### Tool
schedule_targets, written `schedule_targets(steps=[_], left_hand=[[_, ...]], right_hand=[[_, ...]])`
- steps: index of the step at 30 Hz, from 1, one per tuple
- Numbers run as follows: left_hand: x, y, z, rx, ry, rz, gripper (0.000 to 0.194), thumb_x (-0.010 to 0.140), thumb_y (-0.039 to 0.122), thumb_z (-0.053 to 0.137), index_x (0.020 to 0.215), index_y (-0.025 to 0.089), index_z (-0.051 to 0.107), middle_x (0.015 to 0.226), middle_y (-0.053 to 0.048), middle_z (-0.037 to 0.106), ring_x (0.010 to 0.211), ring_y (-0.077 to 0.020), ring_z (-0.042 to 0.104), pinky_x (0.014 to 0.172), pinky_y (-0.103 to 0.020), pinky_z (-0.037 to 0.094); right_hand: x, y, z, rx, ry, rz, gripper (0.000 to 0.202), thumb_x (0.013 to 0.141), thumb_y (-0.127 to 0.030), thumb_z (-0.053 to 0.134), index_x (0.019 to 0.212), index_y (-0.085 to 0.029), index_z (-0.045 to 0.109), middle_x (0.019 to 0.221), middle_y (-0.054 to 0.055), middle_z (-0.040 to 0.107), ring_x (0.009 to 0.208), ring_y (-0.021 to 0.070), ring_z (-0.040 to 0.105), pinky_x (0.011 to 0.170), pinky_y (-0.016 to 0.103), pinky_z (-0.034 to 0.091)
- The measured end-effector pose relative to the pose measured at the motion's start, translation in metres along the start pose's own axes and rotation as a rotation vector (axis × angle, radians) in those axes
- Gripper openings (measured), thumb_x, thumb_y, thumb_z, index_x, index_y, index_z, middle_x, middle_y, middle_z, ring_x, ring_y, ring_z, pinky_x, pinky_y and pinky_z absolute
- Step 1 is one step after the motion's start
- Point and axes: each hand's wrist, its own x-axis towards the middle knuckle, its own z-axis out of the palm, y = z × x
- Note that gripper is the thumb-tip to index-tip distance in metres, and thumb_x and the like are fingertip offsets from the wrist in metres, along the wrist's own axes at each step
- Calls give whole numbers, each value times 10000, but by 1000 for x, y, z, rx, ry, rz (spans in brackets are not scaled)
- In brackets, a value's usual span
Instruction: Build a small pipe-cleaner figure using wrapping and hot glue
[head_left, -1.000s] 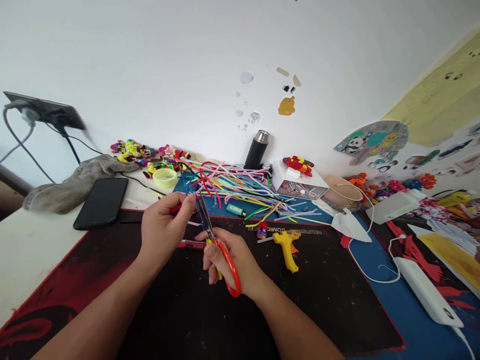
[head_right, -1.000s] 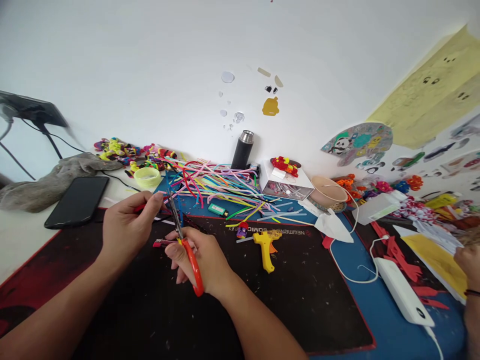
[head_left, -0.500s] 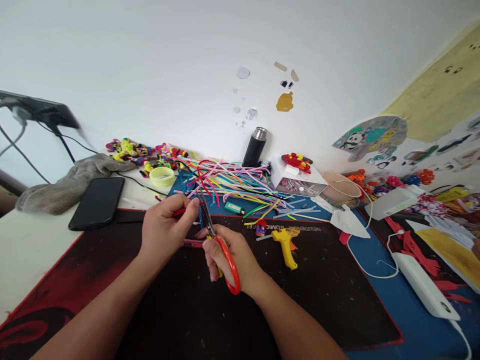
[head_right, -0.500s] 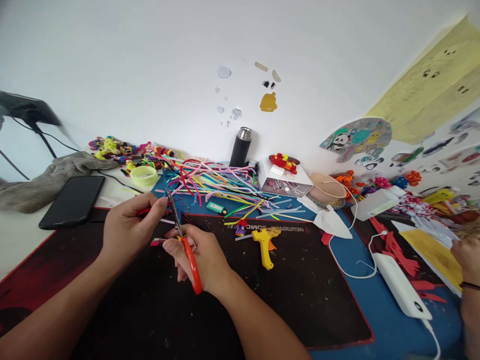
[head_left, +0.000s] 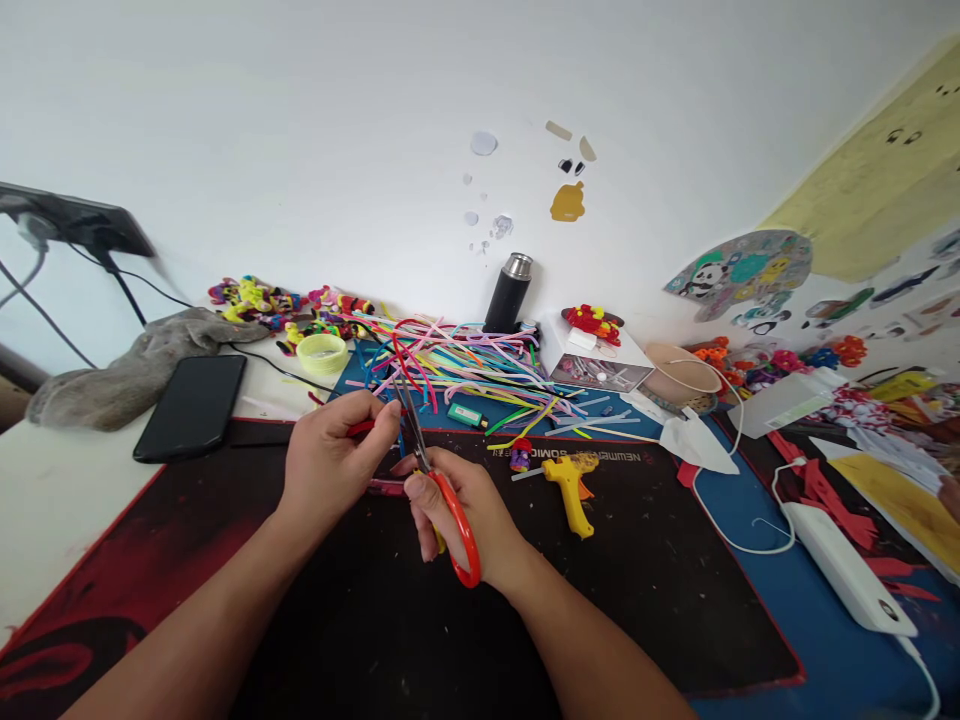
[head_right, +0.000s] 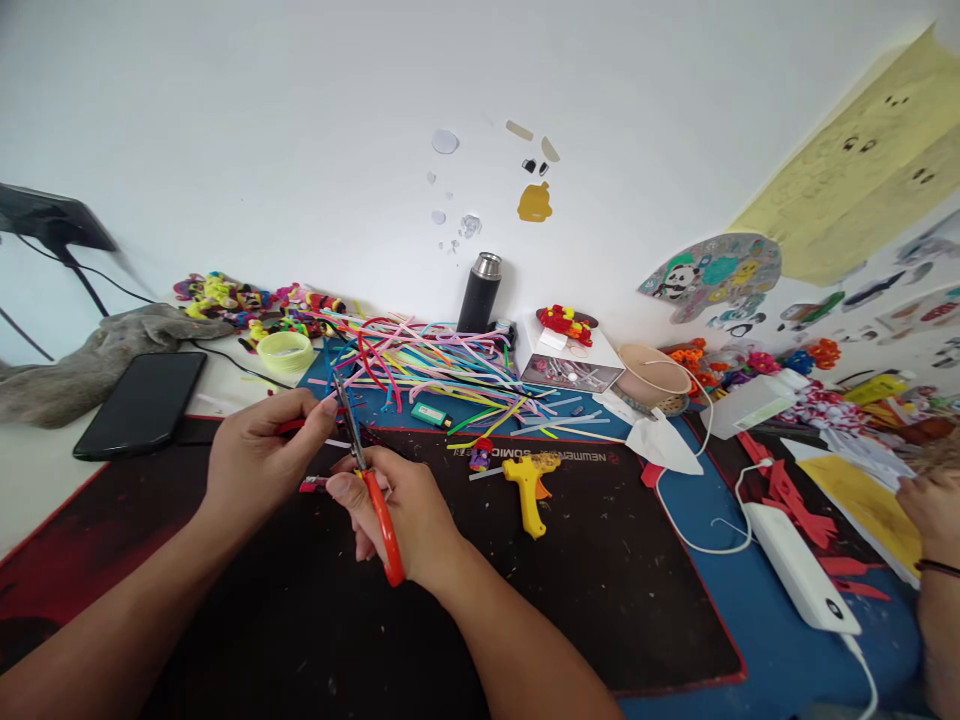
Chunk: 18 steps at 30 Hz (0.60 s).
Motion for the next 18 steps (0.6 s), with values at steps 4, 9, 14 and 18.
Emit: schedule_targets(steps=[4,9,14,18], left_hand=[[0,2,0,-7,-8,8,430,1007,411,625,619,250,533,555,56,498,525,-140,441,550,-312,319],[0,4,0,-2,-7,13,430,994,408,630,608,250,526,550,58,479,524,-138,424,546,-313,309],[-1,3,-1,0,-4,17,427,989,406,633,606,250,528,544,61,460,518,-137,408,537,-313,300],[-2,3,-2,2,-5,20,430,990,404,633,605,249,522,545,63,459,519,-136,409,543,-314,305]], right_hand=[[0,0,0,4,5,-2,608,1000,-787,753,1159,-202,708,604,-91,588,433,124,575,459,237,438],[0,0,0,-8,5,6,614,1007,-801,733,1147,-204,698,576,-96,570,424,125,562,457,237,432],[0,0,0,-27,7,9,606,1019,-795,716,1137,-201,692,559,-93,568,425,130,563,467,244,437],[0,-1,0,-35,12,16,585,1030,-777,710,1160,-207,701,549,-101,564,414,129,554,466,245,429]])
